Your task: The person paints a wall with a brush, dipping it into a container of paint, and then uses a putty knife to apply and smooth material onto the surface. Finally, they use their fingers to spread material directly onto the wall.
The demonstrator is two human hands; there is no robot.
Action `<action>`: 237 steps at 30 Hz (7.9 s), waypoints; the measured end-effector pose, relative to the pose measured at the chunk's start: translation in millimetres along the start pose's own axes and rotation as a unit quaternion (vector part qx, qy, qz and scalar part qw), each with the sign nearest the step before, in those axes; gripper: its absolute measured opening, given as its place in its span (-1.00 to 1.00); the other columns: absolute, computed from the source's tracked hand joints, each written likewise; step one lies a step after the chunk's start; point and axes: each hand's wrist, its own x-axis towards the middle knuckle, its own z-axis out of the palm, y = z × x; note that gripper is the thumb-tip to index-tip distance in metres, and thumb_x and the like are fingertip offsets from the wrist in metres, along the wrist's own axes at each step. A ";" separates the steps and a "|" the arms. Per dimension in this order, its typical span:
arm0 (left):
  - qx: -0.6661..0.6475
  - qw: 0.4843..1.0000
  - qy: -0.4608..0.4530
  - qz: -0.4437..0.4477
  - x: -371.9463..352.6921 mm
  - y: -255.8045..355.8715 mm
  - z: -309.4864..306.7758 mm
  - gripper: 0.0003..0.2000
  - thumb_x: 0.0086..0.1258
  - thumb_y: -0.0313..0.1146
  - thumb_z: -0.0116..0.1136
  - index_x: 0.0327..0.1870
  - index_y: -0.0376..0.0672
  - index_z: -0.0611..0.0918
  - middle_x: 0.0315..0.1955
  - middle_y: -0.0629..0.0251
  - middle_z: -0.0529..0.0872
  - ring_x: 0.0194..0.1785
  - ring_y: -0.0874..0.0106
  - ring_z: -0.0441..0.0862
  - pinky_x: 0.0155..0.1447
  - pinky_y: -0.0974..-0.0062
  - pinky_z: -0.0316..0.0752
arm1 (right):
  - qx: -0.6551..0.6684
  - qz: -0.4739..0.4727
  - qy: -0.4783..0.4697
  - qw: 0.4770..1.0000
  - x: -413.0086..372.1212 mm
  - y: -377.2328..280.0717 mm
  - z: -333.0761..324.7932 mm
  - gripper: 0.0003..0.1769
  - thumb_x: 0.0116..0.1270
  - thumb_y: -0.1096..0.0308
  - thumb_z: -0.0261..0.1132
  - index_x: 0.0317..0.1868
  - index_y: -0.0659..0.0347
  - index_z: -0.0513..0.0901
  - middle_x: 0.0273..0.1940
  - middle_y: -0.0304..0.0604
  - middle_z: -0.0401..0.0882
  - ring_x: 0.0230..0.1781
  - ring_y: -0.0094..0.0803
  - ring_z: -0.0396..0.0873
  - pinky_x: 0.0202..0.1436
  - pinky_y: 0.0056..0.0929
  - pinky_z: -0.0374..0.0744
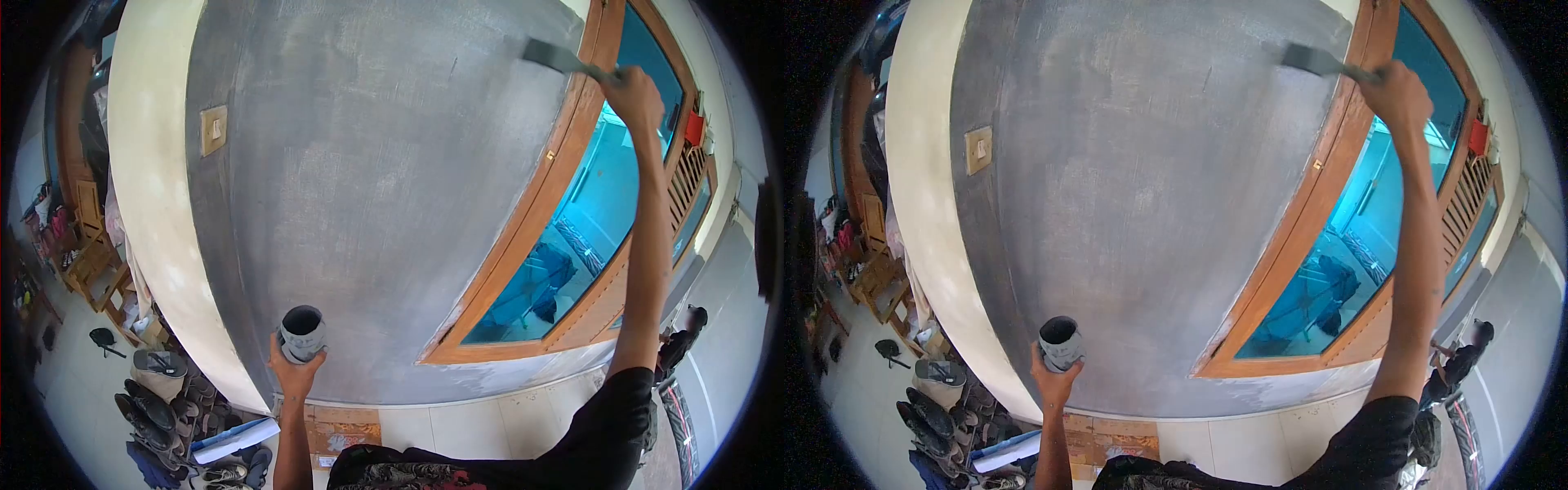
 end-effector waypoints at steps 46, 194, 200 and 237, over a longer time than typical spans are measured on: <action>-0.029 0.998 -0.001 0.054 -46.0 -2.4 52.6 -0.25 -0.11 -0.43 0.61 0.23 -0.23 0.52 0.01 0.15 0.71 0.08 0.31 0.68 0.21 0.30 0.58 | 0.303 -0.223 0.107 0.920 -36.0 -283.9 -7.2 -0.64 0.13 0.11 0.49 -0.35 0.30 0.77 -0.28 0.21 0.75 -0.24 0.14 0.74 -0.11 0.00 0.70; -0.026 0.992 -0.113 -0.039 68.9 -80.8 -134.1 -0.13 -0.16 -0.29 0.73 0.28 -0.16 0.49 0.08 0.11 0.67 0.20 0.17 0.61 0.39 0.11 0.36 | 0.666 -0.147 0.067 0.728 -18.5 -420.0 -0.5 -0.65 0.59 0.21 0.06 -0.06 0.28 0.69 -0.37 -0.17 0.76 -0.47 -0.58 0.57 -0.41 -0.54 0.52; -0.024 0.994 -0.107 -0.016 70.7 -82.7 -128.5 -0.13 -0.14 -0.28 0.74 0.28 -0.18 0.47 0.07 0.14 0.67 0.20 0.20 0.62 0.38 0.09 0.37 | 0.697 -0.121 0.079 0.702 -1.1 -453.2 27.8 -0.64 0.59 0.19 0.07 -0.10 0.29 0.69 -0.38 -0.15 0.75 -0.46 -0.53 0.56 -0.33 -0.46 0.52; -0.060 0.989 -0.128 -0.053 38.1 -75.0 -136.9 -0.14 -0.12 -0.38 0.71 0.29 -0.20 0.44 0.06 0.13 0.66 0.17 0.23 0.66 0.31 0.22 0.50 | 0.689 -0.143 -0.078 0.706 -150.1 -439.8 42.2 -0.74 0.38 0.34 0.22 -0.12 0.38 0.68 -0.36 0.15 0.66 -0.40 0.05 0.64 -0.20 -0.24 0.61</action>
